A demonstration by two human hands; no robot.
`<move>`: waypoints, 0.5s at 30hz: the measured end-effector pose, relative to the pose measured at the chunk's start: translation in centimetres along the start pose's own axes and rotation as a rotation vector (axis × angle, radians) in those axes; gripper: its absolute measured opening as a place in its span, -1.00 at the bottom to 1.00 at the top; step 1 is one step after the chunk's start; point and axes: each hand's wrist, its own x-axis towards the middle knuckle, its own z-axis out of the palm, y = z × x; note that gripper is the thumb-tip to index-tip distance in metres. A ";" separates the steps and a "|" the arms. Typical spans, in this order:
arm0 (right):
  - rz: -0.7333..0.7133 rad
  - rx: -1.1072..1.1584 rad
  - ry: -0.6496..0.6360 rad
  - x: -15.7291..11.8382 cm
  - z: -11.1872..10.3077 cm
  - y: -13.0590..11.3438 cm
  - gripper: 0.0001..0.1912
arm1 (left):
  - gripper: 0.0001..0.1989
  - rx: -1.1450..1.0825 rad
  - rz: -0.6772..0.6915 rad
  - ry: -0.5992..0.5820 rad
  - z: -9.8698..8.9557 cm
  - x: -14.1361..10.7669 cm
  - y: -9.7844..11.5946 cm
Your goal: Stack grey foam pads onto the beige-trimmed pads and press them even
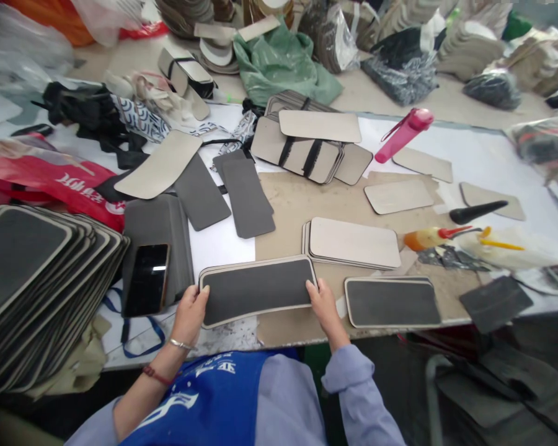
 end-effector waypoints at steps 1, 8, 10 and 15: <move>-0.013 0.010 0.001 0.3 0.0 -0.3 -0.57 | -0.66 -0.004 0.008 0.004 0.1 0.4 0.1; -0.104 -0.041 -0.022 3.3 0.3 -1.8 -0.53 | -0.66 -0.014 0.026 0.059 0.6 3.8 1.0; -0.110 -0.105 0.000 3.9 0.3 -1.9 -0.58 | -0.67 -0.007 0.010 0.061 0.7 4.4 1.2; -0.377 -0.490 0.137 6.1 0.7 -3.2 -0.62 | -0.65 -0.036 -0.025 0.058 0.6 4.9 1.3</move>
